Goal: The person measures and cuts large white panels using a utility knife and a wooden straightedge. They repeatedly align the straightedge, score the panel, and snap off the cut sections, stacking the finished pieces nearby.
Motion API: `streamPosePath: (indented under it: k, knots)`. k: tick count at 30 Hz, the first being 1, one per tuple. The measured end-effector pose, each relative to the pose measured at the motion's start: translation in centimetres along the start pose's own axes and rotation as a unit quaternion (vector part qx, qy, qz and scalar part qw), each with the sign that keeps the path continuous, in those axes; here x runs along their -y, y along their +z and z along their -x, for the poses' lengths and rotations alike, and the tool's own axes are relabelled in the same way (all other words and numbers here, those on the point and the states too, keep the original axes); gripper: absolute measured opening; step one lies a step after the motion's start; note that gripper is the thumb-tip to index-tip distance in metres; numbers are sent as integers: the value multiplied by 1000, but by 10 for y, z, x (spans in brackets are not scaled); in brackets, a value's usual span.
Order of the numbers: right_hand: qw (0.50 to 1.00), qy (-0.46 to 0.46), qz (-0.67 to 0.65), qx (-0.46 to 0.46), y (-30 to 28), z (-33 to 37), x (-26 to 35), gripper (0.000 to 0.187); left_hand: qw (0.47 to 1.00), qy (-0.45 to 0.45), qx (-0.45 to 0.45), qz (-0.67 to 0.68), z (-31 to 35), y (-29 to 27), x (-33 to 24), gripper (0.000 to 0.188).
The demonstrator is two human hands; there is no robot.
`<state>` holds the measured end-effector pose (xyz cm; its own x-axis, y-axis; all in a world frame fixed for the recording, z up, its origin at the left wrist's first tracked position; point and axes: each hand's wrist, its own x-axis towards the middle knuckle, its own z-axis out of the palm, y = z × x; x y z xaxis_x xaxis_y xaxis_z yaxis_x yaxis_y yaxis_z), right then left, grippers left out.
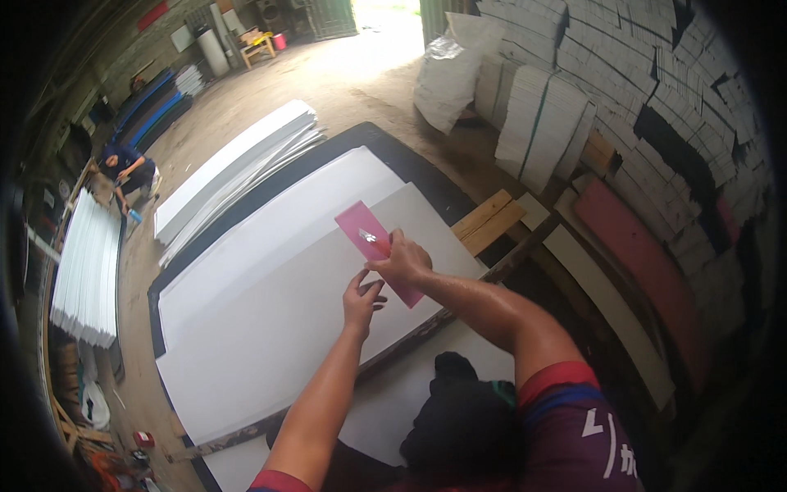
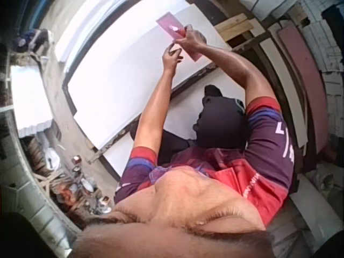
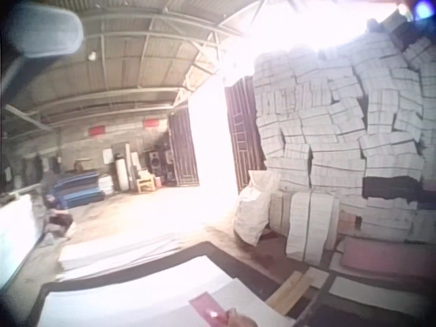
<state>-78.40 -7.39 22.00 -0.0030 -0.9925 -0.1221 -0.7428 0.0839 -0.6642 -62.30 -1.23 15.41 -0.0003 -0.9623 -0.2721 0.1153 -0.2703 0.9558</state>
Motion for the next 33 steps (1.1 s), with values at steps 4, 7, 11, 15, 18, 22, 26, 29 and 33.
streamPosePath:
  k: [4, 7, 11, 15, 18, 22, 26, 29, 33]
  knots:
    - [993, 40, 86, -66, 10, -37, -85, 84, 988, -26, -60, -137, -53, 4, 28, 45]
    - [988, 67, 95, -99, 17, -70, -128, 86, 954, 48, -70, -289, -108, 9, 29, 44]
    - [985, 93, 102, -107, 21, -115, -158, 88, 887, 102, -56, -448, -196, 38, 15, 42]
    - [986, 97, 93, -95, 26, -138, -169, 90, 775, 292, -70, -556, -281, 76, 3, 44]
    - [987, 96, 97, -83, 30, -142, -173, 91, 799, 278, -14, -533, -336, 97, -1, 47]
    - [986, 87, 103, -93, 35, -146, -178, 91, 896, 68, 101, -427, -365, 107, 1, 52]
    - [983, 71, 116, -122, 41, -152, -177, 90, 917, 50, 115, -379, -365, 102, 4, 50]
    - [984, 73, 106, -126, 45, -155, -176, 93, 918, 47, 124, -373, -365, 97, 6, 49]
    - [984, 71, 93, -134, 46, -158, -178, 93, 924, 25, 131, -360, -373, 96, 11, 47]
